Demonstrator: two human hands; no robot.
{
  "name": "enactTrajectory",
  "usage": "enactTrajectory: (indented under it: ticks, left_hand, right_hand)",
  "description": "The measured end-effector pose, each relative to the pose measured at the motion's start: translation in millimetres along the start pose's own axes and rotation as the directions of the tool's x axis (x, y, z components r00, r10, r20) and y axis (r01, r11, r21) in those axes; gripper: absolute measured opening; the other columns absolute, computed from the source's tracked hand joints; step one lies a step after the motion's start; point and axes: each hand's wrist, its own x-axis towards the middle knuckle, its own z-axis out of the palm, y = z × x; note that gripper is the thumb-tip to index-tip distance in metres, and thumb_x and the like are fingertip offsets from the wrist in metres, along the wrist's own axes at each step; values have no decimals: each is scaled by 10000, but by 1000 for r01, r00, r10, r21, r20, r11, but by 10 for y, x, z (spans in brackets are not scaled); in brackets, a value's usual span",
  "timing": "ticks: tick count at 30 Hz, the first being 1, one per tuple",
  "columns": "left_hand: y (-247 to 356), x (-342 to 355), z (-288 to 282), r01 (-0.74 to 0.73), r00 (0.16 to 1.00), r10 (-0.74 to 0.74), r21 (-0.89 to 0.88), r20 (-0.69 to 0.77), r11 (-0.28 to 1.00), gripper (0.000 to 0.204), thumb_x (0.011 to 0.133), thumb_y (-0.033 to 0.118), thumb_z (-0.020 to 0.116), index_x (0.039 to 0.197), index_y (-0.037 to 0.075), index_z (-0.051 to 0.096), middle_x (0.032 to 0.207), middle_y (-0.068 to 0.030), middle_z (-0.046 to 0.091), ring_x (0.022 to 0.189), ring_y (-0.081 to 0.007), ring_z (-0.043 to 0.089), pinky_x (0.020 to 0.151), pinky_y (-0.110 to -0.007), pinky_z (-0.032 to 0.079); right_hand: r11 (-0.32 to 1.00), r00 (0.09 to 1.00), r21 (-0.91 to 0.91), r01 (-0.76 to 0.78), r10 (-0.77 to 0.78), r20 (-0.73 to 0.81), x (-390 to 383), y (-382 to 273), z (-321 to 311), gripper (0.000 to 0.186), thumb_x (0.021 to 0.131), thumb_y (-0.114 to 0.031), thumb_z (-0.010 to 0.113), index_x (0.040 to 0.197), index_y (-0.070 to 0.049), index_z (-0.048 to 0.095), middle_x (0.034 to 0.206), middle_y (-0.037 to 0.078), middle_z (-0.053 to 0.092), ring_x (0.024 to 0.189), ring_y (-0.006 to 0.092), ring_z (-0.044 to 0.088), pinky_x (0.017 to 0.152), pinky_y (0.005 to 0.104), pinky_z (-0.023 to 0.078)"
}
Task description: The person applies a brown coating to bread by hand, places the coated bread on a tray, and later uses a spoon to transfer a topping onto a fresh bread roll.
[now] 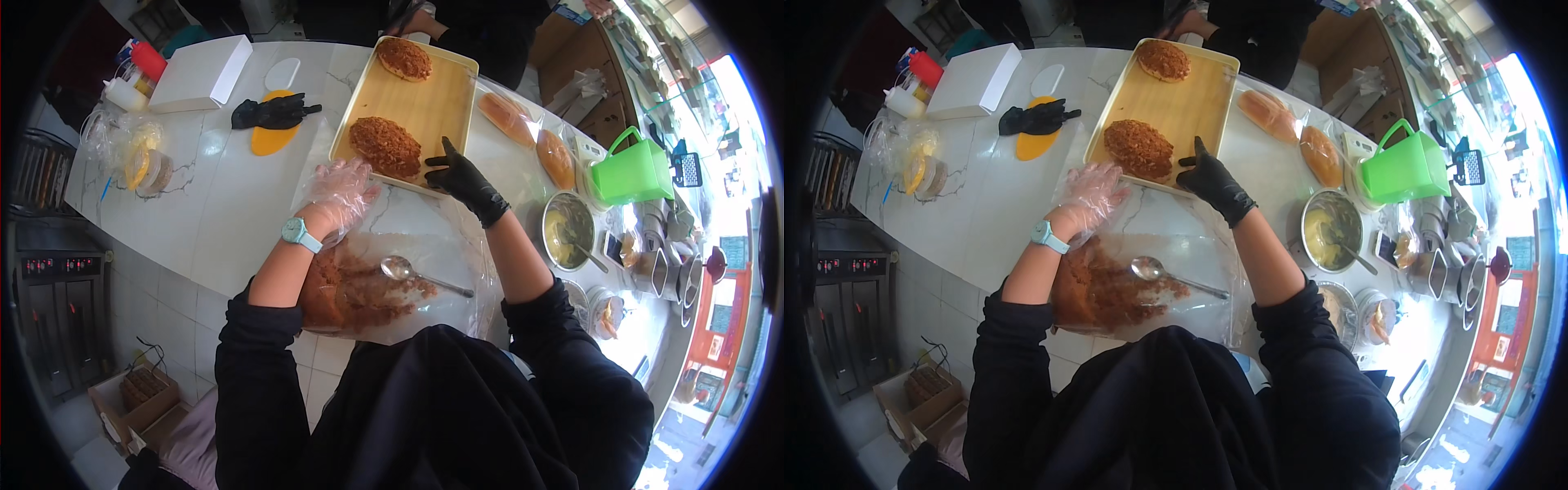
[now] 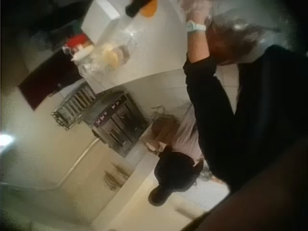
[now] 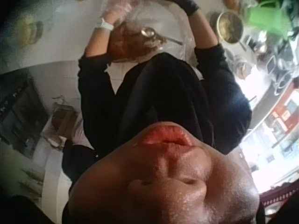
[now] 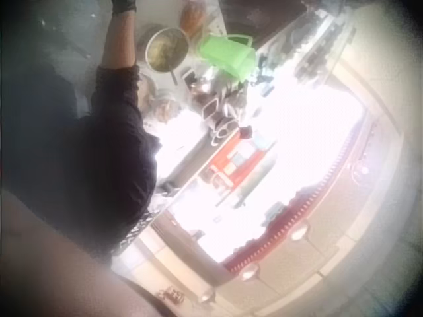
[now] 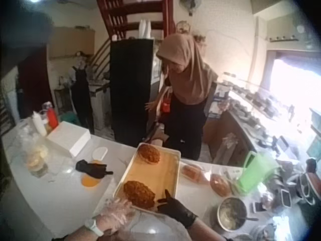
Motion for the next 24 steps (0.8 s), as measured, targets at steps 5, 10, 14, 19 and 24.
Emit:
enactTrajectory:
  ticks: [5,10,14,19,24]
  left_hand:
    - [84,124,-115,22,998,-24,41,65,999,608,878,506,297,1362,138,290,1428,-50,247,1302,-292,226,1049,-463,144]
    - [98,180,-50,25,999,-26,37,21,999,585,881,474,313,1364,144,285,1428,-51,247,1295,-287,246,1048,-454,161]
    - [5,123,29,-106,992,109,43,-70,993,452,851,329,431,1237,94,422,1306,-93,390,1175,-295,383,972,-400,308]
    - [-15,35,78,-165,962,148,-55,-231,985,302,808,218,505,1062,55,529,1133,-116,515,1010,-310,497,868,-370,419]
    - [-52,-49,80,-113,988,98,-126,-119,986,435,831,240,476,1219,45,451,1307,-157,399,1185,-331,378,1005,-394,299]
  right_hand:
    - [962,999,271,40,-46,17,108,127,17,974,662,-68,675,1363,53,9,1133,203,528,939,251,568,782,295,472]
    - [989,983,68,130,-119,-143,195,155,128,1184,570,-155,790,1360,34,-72,1219,235,429,1051,284,491,873,320,432]
    - [931,907,-230,283,-338,-251,276,106,264,1320,482,-246,842,1360,7,-110,1194,246,421,1079,342,433,946,376,357]
    - [878,860,-324,351,-440,-260,338,-18,341,1343,468,-267,845,1362,-13,-125,1141,242,447,1041,390,425,940,407,345]
    - [880,885,-382,283,-393,-250,291,-172,449,1268,525,-246,804,1363,-20,-122,1059,224,496,973,382,459,889,414,385]
